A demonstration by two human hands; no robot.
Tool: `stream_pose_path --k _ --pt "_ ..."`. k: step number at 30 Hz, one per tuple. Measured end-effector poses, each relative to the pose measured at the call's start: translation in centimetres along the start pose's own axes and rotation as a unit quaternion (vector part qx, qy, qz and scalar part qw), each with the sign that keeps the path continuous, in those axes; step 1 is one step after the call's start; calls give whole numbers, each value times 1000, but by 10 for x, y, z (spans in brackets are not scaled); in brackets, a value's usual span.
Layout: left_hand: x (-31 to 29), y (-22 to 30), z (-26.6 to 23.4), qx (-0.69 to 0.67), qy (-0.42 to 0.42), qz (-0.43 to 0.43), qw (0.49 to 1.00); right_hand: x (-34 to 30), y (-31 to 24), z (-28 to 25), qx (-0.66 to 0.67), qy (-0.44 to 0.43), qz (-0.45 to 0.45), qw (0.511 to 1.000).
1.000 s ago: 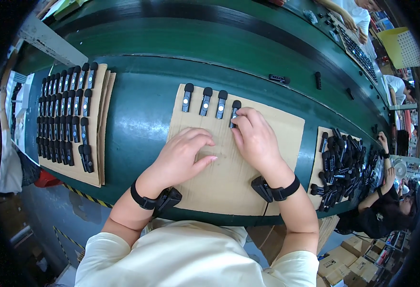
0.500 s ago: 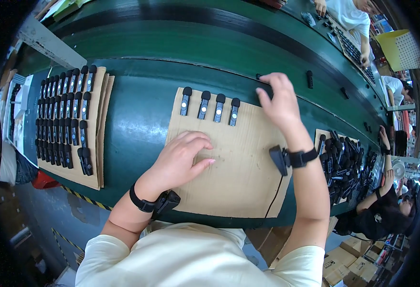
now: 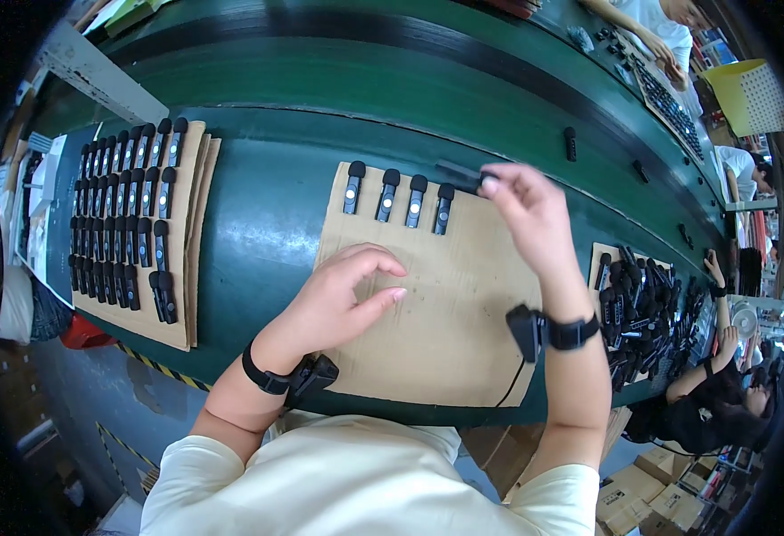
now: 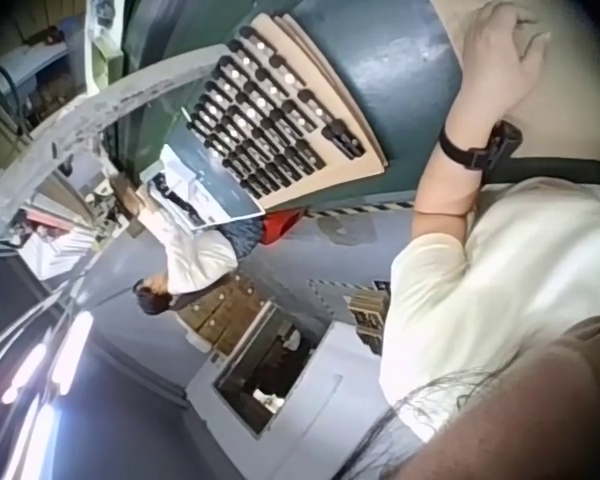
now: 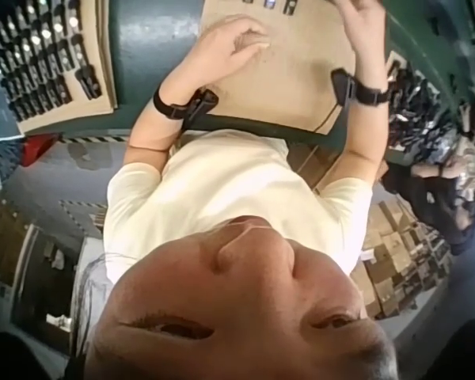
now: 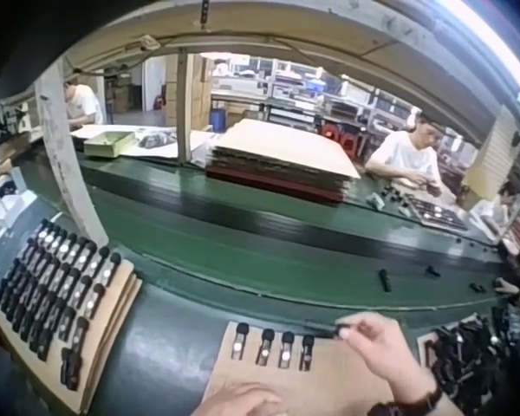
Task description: The person picks up a microphone from a cardboard sheet, inspects it by hand, and places it back onto the sheet. After repeating this process for the row, they set a new cardboard sheet on top and continue inspecting more microphones.
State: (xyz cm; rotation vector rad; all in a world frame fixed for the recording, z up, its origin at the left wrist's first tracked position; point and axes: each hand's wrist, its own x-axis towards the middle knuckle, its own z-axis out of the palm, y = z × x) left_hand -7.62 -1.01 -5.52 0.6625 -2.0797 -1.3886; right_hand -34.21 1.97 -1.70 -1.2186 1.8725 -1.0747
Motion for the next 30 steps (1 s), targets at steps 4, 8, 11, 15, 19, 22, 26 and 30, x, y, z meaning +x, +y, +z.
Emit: stream_pose_path --k 4,8,11,15,19,22,26,30 --pt "0 9 -1 -171 -45 -98 979 -56 -18 19 55 -5 -82 995" --pt "-2 5 0 -404 -59 -138 902 -82 -28 32 -73 -31 -240 967" --pt "-2 6 -7 -402 -82 -156 899 -91 -30 40 -91 -32 -267 959" --pt "-3 8 -4 -393 -72 -136 907 -98 -31 44 -97 -15 -272 957" --pt "-2 11 -3 -330 -34 -78 940 -99 -36 48 -79 -3 -259 963" --pt "-2 13 -1 -273 -3 -37 961 -98 -38 52 -78 3 -255 964" --pt "-1 14 0 -190 39 21 981 -97 -36 56 -92 14 -257 962" --pt "0 14 -1 -116 61 71 989 -97 -37 58 -100 22 -261 960"
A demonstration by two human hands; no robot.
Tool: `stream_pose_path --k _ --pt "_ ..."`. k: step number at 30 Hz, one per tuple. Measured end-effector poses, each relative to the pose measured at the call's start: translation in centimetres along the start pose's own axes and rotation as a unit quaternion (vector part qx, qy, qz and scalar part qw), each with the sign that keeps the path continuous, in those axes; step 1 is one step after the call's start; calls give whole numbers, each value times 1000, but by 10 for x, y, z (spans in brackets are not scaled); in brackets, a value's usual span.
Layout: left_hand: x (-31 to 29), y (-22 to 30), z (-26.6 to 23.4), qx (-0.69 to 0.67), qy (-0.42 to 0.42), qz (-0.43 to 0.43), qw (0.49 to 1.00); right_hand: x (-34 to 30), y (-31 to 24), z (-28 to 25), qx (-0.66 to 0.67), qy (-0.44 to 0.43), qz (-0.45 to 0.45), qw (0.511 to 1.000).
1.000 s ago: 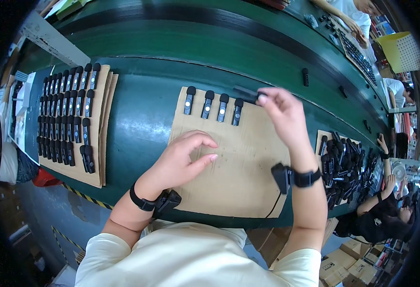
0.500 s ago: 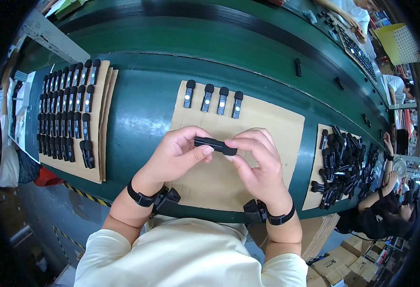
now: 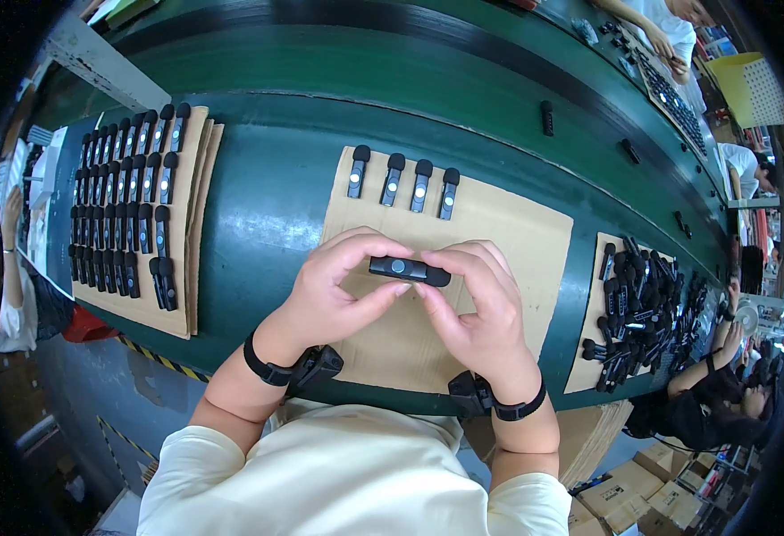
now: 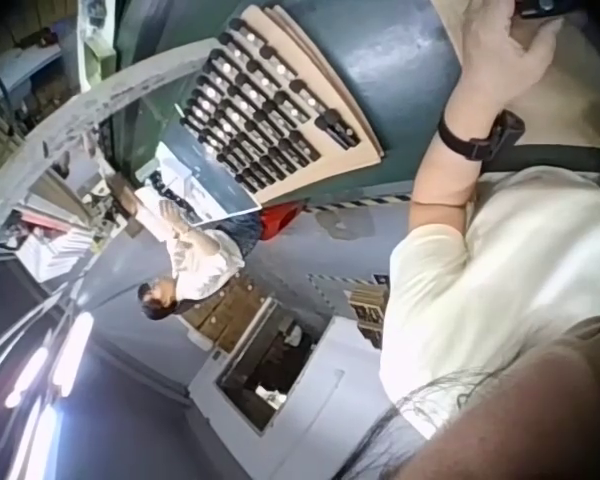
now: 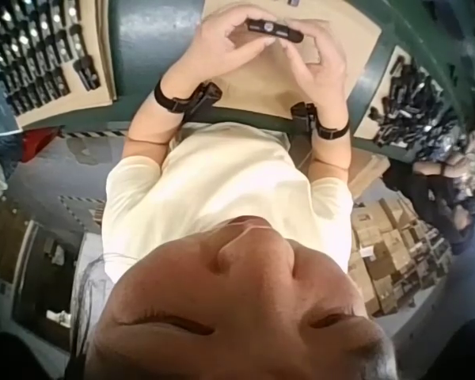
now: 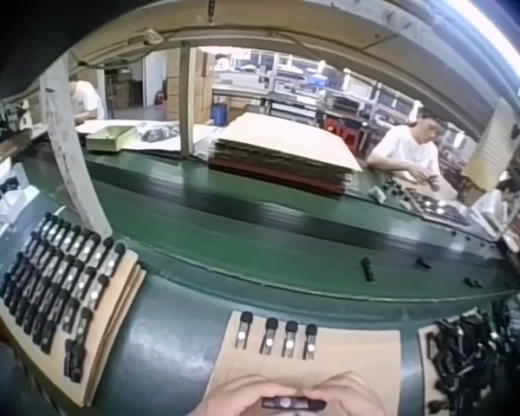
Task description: The person picks up a microphone from a cardboard sheet, inspects it by hand, and places it back onto the sheet. After repeating this process for the row, they set a new cardboard sheet on top and continue inspecting more microphones.
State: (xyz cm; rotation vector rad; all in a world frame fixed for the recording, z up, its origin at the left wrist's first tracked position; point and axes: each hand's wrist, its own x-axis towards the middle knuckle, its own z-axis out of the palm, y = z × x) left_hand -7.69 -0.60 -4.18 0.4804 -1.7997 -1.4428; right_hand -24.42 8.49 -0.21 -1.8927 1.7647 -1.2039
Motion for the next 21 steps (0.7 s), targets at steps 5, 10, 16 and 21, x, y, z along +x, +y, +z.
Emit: stream_pose_path --k 5,10,16,21 --pt "1 -2 0 40 7 43 998 0 1 0 -15 3 -14 1000" --pt "2 -2 -1 51 12 57 997 1 1 1 -15 0 -23 1000" --pt "0 -5 0 65 5 36 997 -1 12 1 180 19 98 979" --pt "1 -7 6 127 -18 -41 991 9 54 -30 231 9 208 951"
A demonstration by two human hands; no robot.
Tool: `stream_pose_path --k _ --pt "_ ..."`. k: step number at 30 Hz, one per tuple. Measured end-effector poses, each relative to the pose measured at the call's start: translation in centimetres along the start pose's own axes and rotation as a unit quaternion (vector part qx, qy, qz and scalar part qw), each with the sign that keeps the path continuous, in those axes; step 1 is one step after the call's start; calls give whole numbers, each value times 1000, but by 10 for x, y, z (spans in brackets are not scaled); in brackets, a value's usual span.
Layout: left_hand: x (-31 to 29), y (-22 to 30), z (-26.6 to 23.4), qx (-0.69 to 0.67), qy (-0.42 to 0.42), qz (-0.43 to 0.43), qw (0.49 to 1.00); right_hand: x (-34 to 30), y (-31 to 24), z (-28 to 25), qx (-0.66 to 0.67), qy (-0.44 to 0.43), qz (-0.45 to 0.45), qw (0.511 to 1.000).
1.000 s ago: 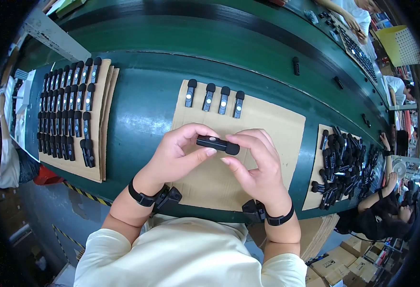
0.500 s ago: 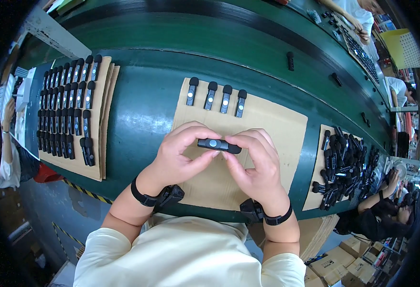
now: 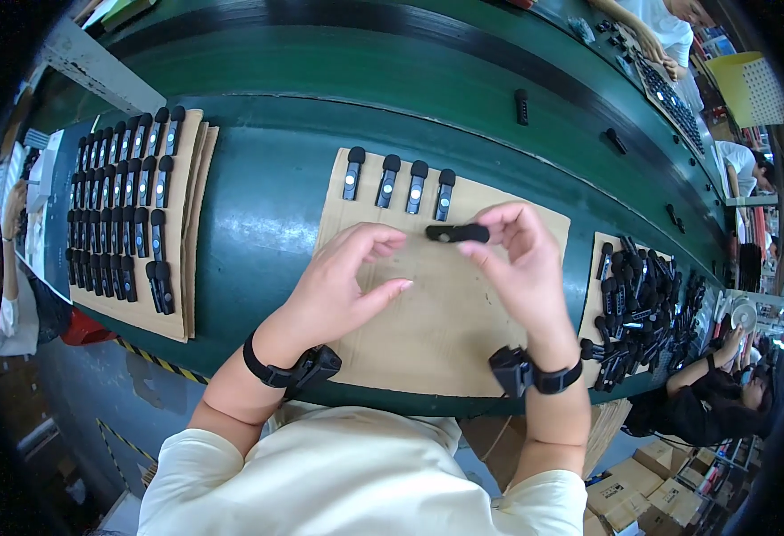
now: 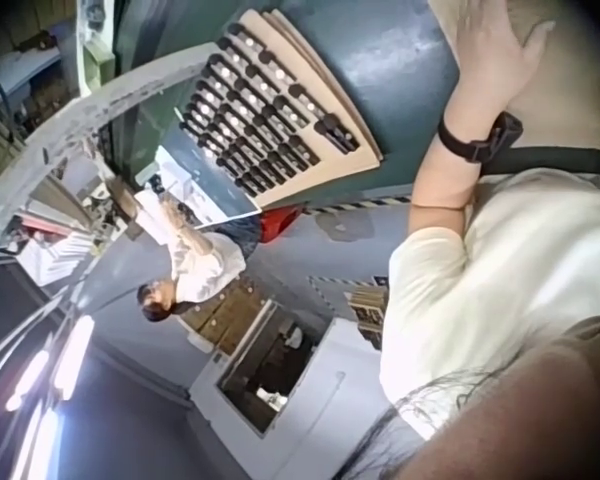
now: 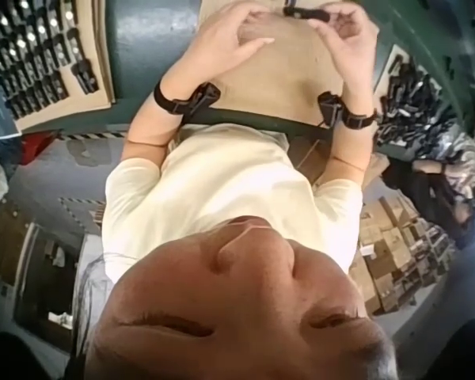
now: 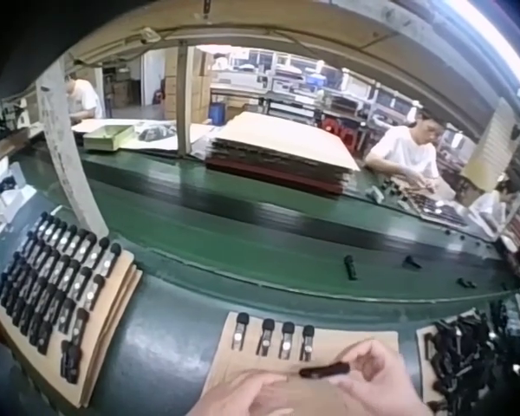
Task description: The person picks up a microphone from a cardboard sheet, inspects it by hand, and places it back onto the sheet. After repeating this process for the row, they set a new cardboard sheet on top and continue inspecting more microphones.
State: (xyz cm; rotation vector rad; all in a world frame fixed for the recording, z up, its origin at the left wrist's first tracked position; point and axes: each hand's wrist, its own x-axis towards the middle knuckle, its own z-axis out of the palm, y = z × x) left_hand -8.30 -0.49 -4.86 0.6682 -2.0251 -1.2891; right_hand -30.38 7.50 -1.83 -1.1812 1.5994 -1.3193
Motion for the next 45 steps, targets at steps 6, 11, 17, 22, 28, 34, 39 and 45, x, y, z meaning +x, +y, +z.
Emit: stream_pose_path --k 6,11,17,22,28,34,39,45 --pt "-4 -8 0 84 -57 -33 994 47 5 -26 -256 -54 31 965" --pt "-3 -11 -1 79 -55 -20 995 71 19 -24 -236 -61 99 965" --pt "-2 -10 -1 89 -53 -27 994 79 20 -20 -281 -72 131 948" --pt "-1 -11 0 89 -57 -28 994 80 24 -22 -292 -73 125 945" --pt "-2 -12 0 85 -57 -24 994 101 25 -32 -323 -67 35 943" --pt "-2 -13 -1 85 -55 -22 995 164 35 -28 -427 -27 -56 902" --pt "0 -15 0 80 -47 -21 995 207 55 -23 -501 44 -15 864" --pt "3 -16 -1 51 -42 -16 998 205 36 -29 -485 -8 90 870"
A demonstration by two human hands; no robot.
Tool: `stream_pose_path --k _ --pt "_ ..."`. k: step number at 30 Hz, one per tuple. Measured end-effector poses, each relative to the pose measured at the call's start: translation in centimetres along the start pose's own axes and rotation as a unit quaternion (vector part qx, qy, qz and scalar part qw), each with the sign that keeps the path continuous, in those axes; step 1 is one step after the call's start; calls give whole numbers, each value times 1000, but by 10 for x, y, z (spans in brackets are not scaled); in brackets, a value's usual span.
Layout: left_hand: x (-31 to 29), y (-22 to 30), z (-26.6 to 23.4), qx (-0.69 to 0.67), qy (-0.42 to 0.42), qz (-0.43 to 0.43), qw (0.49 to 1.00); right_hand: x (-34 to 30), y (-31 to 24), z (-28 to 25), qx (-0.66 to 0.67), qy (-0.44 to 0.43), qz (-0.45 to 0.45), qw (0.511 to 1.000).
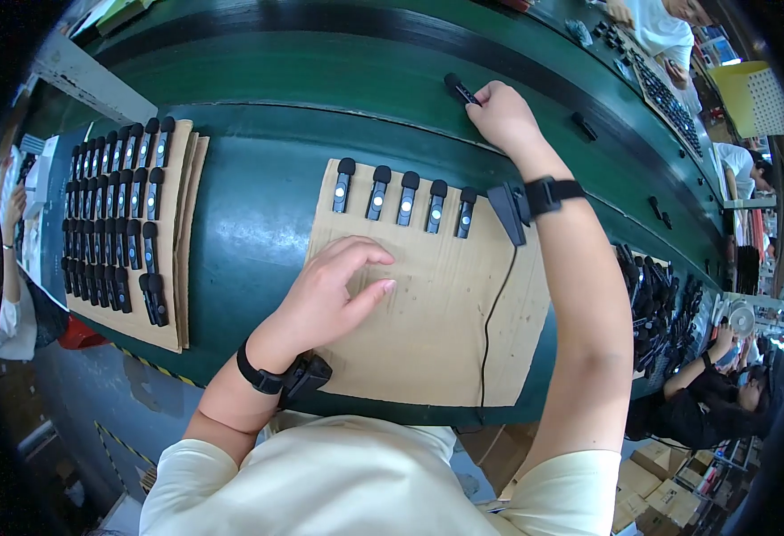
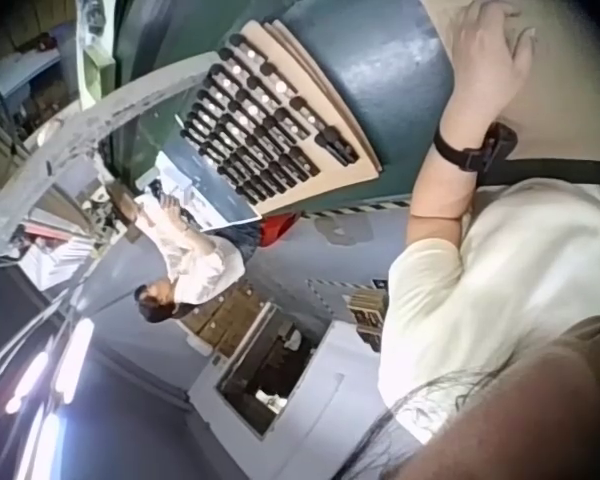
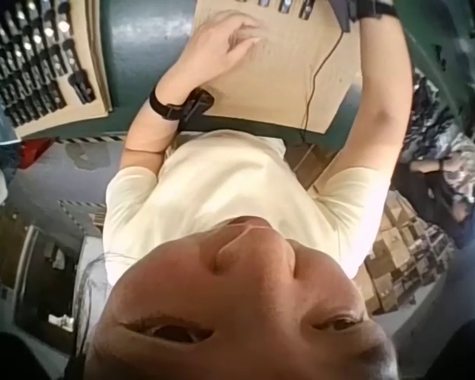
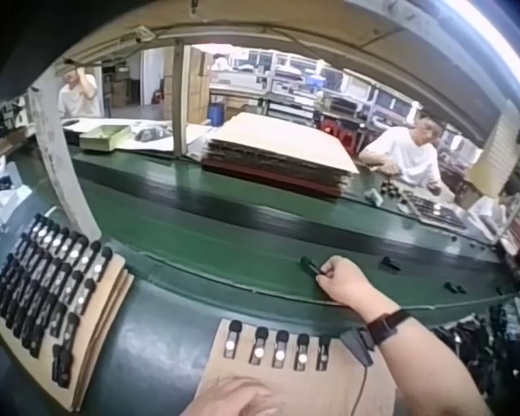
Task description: The person picks up a microphone from a cardboard sheet, inspects it by hand, and places it back onto the sheet. After repeating this process for the row, they set a new cardboard sheet on top and continue inspecting more microphones.
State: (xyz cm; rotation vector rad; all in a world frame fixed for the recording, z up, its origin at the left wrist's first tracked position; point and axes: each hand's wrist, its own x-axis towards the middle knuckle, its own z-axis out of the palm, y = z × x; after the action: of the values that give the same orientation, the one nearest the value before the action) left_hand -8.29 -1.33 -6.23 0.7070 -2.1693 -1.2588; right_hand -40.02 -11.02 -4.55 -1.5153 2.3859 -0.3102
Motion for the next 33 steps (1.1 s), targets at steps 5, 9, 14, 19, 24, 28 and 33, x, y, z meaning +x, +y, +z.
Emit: stream_pose_path --k 5,9,14,19,24,28,33 --pt "-5 7 -1 -66 50 -36 996 -100 -25 -11 224 3 -143 964" --pt "-2 19 1 -140 178 -13 974 -195 -35 -14 268 5 -227 936" --pt "-4 21 -4 -117 62 87 987 -249 -45 -3 270 60 -239 931" --pt "-4 19 -3 -96 38 132 986 -264 -49 7 298 107 -232 920" --pt "-3 16 -4 -87 42 177 980 -270 -49 10 319 102 -226 915" --pt "-4 17 -5 -80 50 183 979 -270 -50 12 375 81 -205 900" --pt "-1 16 -6 -64 47 207 975 -269 -50 20 455 24 -148 878"
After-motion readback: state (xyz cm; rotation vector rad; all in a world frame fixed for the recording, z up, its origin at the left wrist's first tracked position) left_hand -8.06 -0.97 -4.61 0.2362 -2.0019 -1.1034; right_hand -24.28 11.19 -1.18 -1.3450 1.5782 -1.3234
